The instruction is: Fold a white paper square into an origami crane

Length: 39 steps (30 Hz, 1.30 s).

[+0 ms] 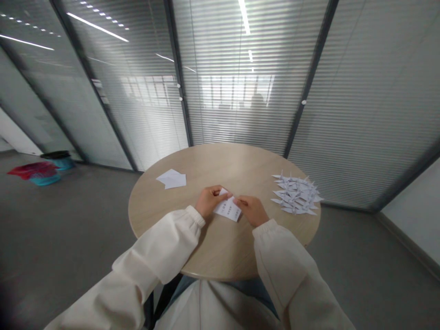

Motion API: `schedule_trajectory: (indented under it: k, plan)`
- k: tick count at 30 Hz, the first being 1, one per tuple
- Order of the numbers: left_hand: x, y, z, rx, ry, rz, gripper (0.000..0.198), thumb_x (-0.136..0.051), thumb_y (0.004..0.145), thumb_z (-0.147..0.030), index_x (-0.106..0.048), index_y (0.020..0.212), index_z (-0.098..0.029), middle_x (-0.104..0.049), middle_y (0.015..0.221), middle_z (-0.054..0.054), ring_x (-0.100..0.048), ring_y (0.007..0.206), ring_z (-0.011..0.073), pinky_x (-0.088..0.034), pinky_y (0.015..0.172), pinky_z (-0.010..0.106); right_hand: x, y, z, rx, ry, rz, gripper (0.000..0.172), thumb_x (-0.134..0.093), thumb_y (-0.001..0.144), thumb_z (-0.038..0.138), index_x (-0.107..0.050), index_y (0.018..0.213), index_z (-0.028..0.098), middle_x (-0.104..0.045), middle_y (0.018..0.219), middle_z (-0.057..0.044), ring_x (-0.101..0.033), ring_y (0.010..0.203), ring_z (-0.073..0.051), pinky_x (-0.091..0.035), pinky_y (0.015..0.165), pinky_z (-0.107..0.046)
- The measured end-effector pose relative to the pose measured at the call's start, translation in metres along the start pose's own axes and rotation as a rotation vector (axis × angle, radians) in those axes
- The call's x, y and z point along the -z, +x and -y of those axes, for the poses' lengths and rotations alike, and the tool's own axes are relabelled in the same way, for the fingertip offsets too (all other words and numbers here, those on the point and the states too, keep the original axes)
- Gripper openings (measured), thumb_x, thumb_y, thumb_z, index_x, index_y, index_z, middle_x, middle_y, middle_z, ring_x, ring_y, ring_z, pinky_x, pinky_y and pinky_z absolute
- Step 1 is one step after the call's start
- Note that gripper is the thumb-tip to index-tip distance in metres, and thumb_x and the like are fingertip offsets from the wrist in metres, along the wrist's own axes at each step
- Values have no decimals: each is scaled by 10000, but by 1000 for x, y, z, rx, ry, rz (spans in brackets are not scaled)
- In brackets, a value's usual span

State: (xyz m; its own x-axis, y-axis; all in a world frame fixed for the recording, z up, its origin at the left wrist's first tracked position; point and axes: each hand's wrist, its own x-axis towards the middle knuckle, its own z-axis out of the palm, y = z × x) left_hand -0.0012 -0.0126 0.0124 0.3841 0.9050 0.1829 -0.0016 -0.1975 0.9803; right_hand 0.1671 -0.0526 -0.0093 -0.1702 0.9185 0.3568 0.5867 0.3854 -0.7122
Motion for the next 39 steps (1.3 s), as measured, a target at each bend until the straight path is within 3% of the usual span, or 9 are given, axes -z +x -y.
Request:
schedule_trajectory:
  k: [6,16,21,26,33,39]
  plan:
    - [2,2,0,-11,-10,-43,314,-701,593,-407,-612,674,-117,-581,556,-5,-511,467,86,-379,431,182,-1,2,-2,-36,121,-1,338,-466,830,421,-665,807,150,-666,730,-33,-587,658,-162,-424,589,-231]
    - [0,2,0,-13,-37,-45,324,-709,582,-409,-604,659,-113,-584,552,-2,-520,466,90,-388,440,193,1,-2,5,15,-51,-48,303,-450,847,375,-655,768,166,-639,673,-24,-563,626,-154,-383,564,-229]
    - [1,3,0,-16,-40,-73,319,-710,582,-404,-617,671,-112,-595,567,5,-524,475,93,-381,440,192,1,-1,7,-1,49,-48,317,-443,844,389,-652,784,159,-654,715,-34,-576,643,-159,-411,590,-238]
    - [3,4,-2,-28,-53,-126,319,-714,576,-401,-609,661,-112,-606,582,12,-542,495,103,-385,445,193,1,0,9,-49,136,-135,276,-470,817,373,-638,781,158,-668,723,-35,-603,661,-162,-449,616,-243]
    - [2,4,0,2,-91,-81,311,-725,574,-385,-619,684,-114,-617,597,13,-555,499,104,-407,458,200,1,-4,8,-32,4,-222,252,-474,817,334,-643,737,166,-676,703,-33,-626,655,-169,-446,589,-235]
    - [2,3,0,0,-79,-52,342,-761,544,-345,-643,768,-115,-631,630,19,-561,517,100,-415,470,194,0,-5,14,-12,-41,-209,261,-469,823,336,-645,738,164,-682,713,-36,-629,669,-172,-440,604,-238]
